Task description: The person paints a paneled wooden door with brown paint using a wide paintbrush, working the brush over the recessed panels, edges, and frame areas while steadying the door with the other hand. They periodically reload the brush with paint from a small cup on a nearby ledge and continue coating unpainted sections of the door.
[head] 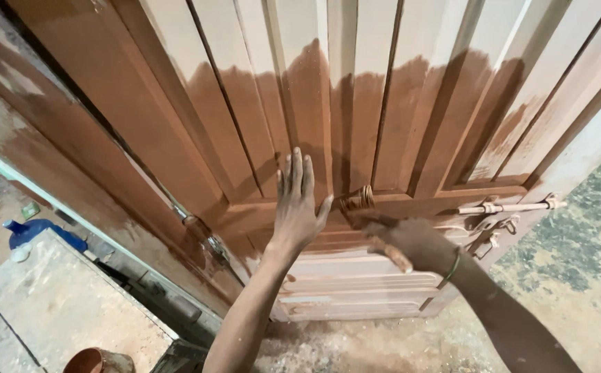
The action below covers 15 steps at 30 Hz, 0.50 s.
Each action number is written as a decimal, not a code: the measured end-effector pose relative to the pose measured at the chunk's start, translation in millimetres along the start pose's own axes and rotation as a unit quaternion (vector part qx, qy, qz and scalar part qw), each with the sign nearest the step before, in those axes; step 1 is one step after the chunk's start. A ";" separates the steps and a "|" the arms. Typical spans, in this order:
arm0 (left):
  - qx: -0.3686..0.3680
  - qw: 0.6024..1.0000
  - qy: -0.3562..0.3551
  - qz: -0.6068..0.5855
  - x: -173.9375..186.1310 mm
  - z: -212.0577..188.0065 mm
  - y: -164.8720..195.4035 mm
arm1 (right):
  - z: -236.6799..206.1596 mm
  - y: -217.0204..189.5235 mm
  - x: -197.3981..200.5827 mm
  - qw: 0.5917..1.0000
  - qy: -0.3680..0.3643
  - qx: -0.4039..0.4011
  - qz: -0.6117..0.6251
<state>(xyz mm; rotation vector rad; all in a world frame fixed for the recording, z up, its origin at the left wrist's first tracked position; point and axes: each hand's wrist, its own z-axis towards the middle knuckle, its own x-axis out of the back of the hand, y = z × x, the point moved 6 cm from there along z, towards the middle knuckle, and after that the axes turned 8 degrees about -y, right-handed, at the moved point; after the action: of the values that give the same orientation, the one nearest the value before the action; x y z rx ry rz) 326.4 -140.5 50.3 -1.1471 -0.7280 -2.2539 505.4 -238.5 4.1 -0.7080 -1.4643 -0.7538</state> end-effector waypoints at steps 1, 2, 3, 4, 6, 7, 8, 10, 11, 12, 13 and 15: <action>-0.001 1.000 0.000 -0.001 -0.3 0.4 -0.4 | 1.2 10.4 6.5 0.997 -0.039 -0.073 -0.002; -0.003 1.000 0.000 -0.002 -0.5 0.9 -0.4 | -1.3 20.5 15.6 0.986 -0.078 -0.146 -0.005; -0.007 1.000 0.004 -0.003 0.1 1.1 -0.2 | -6.0 30.0 26.3 0.969 -0.118 -0.217 -0.007; -0.010 1.000 0.006 -0.004 1.1 1.1 0.0 | -8.6 29.6 56.8 0.980 -0.003 -0.197 -0.021; -0.018 1.000 0.014 0.000 4.0 0.5 1.3 | -13.6 23.9 108.6 0.965 0.195 -0.163 -0.070; -0.023 1.000 0.019 0.007 5.8 -0.3 2.2 | -19.6 19.3 127.9 0.943 0.277 -0.154 -0.104; -0.029 0.999 0.024 0.013 8.2 -1.1 2.6 | -27.0 14.2 143.3 0.913 0.357 -0.146 -0.138; -0.028 0.999 0.025 0.004 11.5 -3.8 1.5 | -27.2 13.7 148.6 0.912 0.351 -0.149 -0.149; -0.027 0.999 0.024 -0.001 12.3 -5.4 0.9 | -26.0 11.8 143.5 0.913 0.347 -0.150 -0.155; -0.020 1.000 0.011 0.002 11.3 -5.9 -0.6 | -17.2 15.3 128.3 0.939 0.260 -0.166 -0.149; -0.013 1.000 -0.003 0.006 10.0 -6.8 -2.4 | -5.8 17.1 106.5 0.958 0.171 -0.181 -0.142; -0.007 1.000 -0.024 0.011 6.6 -10.0 -4.9 | 9.0 16.3 49.8 0.972 -0.007 -0.207 -0.107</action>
<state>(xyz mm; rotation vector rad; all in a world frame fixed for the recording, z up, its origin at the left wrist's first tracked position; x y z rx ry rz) 314.1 -144.8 49.7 -1.2140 -0.7171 -2.2236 511.6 -222.3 54.4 -0.8770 -1.4241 -1.2456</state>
